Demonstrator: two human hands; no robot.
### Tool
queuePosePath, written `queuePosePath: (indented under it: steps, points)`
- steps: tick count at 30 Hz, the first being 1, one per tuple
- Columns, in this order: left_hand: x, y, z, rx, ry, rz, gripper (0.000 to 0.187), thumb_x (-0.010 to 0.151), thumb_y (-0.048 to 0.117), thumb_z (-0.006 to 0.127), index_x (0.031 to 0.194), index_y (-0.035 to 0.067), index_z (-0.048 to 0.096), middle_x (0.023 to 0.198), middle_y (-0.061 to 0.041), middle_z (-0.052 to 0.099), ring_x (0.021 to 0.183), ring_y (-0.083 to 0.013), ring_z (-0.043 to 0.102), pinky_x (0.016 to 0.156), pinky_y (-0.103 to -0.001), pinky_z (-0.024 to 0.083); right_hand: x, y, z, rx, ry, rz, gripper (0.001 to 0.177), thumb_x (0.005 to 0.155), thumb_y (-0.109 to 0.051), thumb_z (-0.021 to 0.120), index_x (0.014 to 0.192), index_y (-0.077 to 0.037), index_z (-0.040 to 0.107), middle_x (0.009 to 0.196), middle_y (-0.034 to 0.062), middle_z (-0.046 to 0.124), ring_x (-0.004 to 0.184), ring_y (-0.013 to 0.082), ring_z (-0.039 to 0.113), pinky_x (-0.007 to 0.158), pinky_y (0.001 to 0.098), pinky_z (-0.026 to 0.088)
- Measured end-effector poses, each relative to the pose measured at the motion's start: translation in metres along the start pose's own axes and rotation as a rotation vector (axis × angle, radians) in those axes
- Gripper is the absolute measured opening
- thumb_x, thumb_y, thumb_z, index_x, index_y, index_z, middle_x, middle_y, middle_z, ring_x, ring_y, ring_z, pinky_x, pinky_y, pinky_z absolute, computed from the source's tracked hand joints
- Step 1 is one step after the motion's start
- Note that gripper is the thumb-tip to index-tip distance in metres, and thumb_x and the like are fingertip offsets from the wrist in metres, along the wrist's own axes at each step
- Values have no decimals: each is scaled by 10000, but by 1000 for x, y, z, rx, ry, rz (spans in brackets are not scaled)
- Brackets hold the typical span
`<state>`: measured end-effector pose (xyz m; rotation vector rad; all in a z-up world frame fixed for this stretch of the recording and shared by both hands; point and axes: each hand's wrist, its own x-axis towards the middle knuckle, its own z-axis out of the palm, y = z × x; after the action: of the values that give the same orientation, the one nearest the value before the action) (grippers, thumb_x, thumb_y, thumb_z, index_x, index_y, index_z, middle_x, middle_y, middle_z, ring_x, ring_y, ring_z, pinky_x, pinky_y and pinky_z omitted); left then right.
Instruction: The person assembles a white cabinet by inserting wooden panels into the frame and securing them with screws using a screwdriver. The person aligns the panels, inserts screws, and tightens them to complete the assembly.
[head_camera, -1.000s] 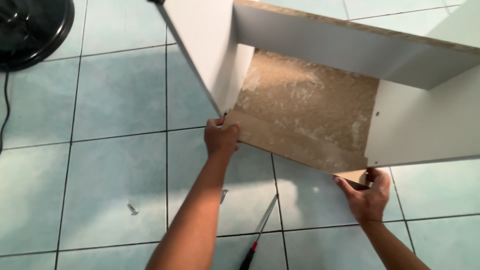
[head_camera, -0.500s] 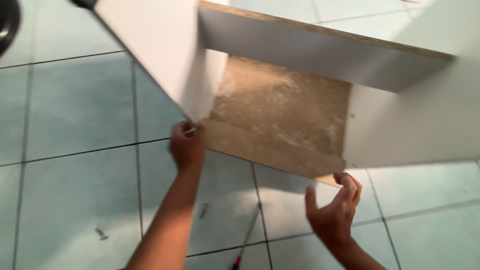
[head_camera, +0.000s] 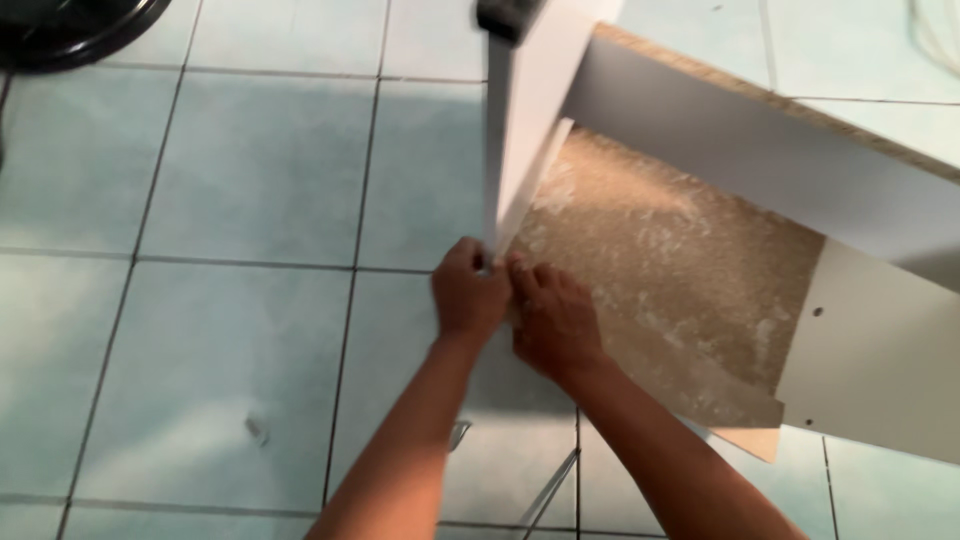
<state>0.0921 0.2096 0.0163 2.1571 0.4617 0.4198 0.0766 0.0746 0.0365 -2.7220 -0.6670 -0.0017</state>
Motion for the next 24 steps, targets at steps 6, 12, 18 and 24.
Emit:
queuePosePath:
  steps: [6,12,18,24]
  points:
    - [-2,-19,-20,-321,-340,-216,349,849,232,755,1173,103,731,1070,-64,777,904,-171,747,782,-325,616,3,5,-1,-44,9,-13,935,642,-240,836,1471,-76,436,1185,171,598,1085,371,573,849,519,462]
    - [-12,-16,-36,-515,-358,-143,568,789,161,782,1327,43,642,1265,-106,712,1109,-149,703,855,-306,601,2,3,3,0,36,-33,860,690,-180,778,1464,-32,432,1190,175,602,1097,350,588,882,498,462]
    - [-3,11,-24,15,-56,286,197,934,197,703,1067,60,751,902,-176,767,813,-369,732,723,-440,584,3,2,1,1,-27,2,812,698,-92,716,1461,-53,442,1106,153,604,1046,338,599,844,480,466]
    - [4,13,-21,127,-116,284,189,904,198,640,941,29,717,842,-204,730,730,-414,701,667,-498,569,5,11,-2,69,-74,21,763,675,-39,688,1405,-69,467,1087,161,619,1036,368,605,850,491,469]
